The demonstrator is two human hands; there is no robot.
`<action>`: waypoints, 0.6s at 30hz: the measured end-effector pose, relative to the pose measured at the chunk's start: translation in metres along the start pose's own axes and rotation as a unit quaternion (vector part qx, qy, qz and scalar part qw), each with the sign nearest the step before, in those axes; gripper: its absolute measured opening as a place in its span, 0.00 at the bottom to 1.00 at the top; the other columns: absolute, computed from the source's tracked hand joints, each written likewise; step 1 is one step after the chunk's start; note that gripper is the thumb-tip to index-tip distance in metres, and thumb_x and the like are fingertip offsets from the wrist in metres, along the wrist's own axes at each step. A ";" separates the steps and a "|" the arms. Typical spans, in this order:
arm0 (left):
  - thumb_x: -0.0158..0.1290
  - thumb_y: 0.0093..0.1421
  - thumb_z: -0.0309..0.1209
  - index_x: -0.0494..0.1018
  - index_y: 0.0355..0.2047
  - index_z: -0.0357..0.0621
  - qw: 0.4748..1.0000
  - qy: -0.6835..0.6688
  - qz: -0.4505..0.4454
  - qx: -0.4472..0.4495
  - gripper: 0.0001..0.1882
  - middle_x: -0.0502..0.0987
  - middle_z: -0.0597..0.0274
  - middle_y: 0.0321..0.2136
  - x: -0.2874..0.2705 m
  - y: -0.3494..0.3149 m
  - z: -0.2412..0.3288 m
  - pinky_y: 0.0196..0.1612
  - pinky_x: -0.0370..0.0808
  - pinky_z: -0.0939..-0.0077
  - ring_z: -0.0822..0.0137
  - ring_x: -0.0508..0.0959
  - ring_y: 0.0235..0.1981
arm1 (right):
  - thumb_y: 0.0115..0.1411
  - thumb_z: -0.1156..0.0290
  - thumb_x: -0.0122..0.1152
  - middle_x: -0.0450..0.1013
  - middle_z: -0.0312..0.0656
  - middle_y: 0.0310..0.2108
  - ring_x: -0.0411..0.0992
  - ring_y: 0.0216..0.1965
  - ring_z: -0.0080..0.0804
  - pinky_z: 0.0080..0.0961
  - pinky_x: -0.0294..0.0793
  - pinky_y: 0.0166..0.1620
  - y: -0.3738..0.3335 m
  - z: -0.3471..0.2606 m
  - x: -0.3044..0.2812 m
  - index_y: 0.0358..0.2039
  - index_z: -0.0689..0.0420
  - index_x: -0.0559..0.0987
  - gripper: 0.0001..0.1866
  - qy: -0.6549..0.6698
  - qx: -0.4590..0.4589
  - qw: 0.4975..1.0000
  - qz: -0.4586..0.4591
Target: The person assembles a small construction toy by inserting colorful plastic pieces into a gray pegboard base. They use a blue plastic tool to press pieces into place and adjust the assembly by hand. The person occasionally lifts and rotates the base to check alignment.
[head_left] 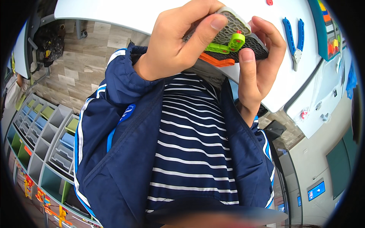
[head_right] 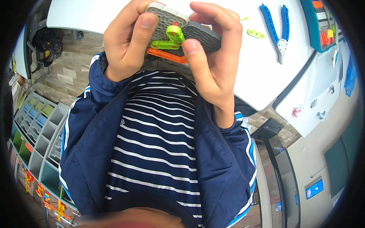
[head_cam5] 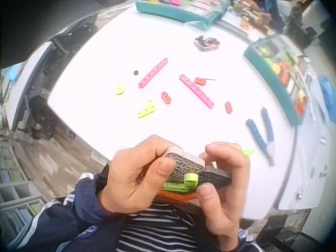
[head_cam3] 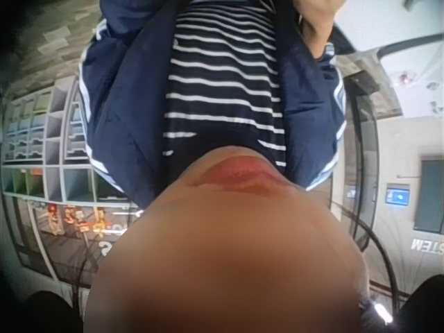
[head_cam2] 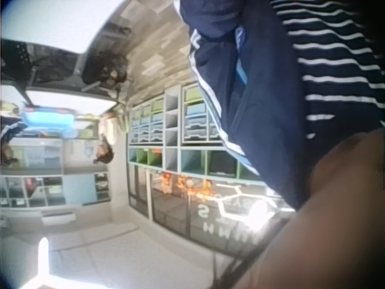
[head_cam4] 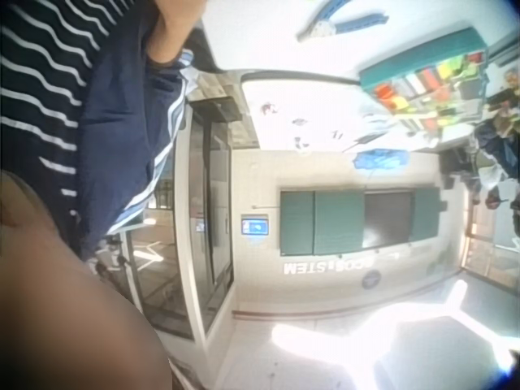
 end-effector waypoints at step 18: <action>0.49 0.76 0.33 0.75 0.43 0.33 0.998 0.041 -0.004 -0.044 0.13 0.78 0.59 0.29 0.008 0.005 0.006 0.33 0.73 0.80 0.76 0.75 0.29 | 0.72 0.73 0.59 0.77 0.48 0.54 0.73 0.55 0.30 0.25 0.69 0.60 0.008 -0.003 -0.007 0.52 0.67 0.78 0.13 -0.005 0.018 0.999 -0.050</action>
Point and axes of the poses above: each hand's wrist, its own y-axis towards the middle knuckle, its own x-axis out of the palm, z = x × y, the point moved 2 cm from there along y, towards the middle knuckle
